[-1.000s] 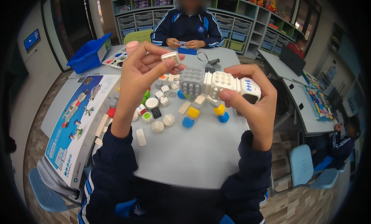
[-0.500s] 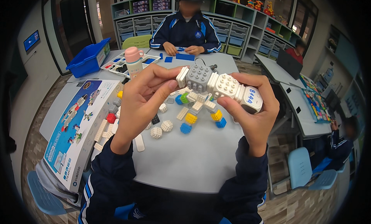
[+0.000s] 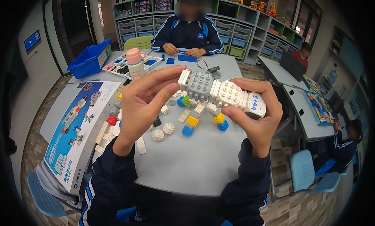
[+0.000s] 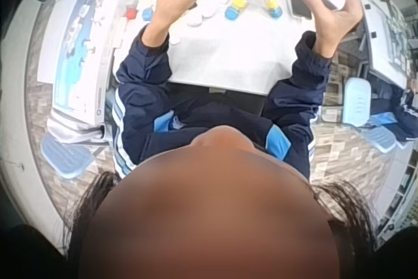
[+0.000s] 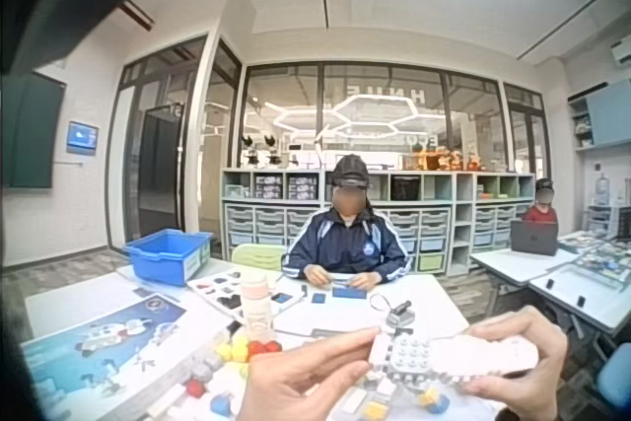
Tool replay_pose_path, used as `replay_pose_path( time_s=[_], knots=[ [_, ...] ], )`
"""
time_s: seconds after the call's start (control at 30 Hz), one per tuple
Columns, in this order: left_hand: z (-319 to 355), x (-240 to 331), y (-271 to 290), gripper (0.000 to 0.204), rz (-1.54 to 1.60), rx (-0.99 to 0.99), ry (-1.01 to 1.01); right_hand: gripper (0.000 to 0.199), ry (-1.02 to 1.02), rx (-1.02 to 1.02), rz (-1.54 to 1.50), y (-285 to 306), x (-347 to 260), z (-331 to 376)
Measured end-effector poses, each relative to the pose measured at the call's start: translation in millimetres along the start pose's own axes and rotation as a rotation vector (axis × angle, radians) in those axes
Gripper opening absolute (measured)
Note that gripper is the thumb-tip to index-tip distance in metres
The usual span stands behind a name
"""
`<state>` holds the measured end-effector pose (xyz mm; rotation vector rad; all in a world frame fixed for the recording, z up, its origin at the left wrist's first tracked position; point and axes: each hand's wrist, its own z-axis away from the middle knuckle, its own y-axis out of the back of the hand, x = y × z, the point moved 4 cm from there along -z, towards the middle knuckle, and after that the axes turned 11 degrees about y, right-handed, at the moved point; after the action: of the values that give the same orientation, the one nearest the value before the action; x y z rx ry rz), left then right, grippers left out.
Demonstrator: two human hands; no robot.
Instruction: The person assembles a structure using colorful interlocking plastic blocks. They pick up individual blocks from the table, connect them to form a base and vertical supports, and then add a long horizontal segment. The person repeatedly adjusts and reorients the assembly while building.
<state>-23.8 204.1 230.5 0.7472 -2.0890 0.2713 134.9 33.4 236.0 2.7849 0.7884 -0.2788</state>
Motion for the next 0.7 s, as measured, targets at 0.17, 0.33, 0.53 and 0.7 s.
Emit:
replay_pose_path(
  time_s=[0.17, 0.33, 0.53, 0.7],
  knots=[
    [-1, -2, 0, 0.032, 0.033, -0.031, 0.022, 0.05, 0.004, -0.024, -0.008, 1, 2, 0],
    [-5, -9, 3, 0.028, 0.073, -0.064, 0.057, 0.047, -0.012, -0.089, -0.074, -2, 5, -2],
    [-8, -19, 10, 0.023, 0.013, -0.046, 0.126, 0.044, -0.116, -0.092, -0.154, -10, 10, 1],
    [-9, -18, 14, 0.023, 0.086, -0.104, 0.129, 0.044, -0.197, -0.062, -0.149, -11, 10, 4]
  ],
)
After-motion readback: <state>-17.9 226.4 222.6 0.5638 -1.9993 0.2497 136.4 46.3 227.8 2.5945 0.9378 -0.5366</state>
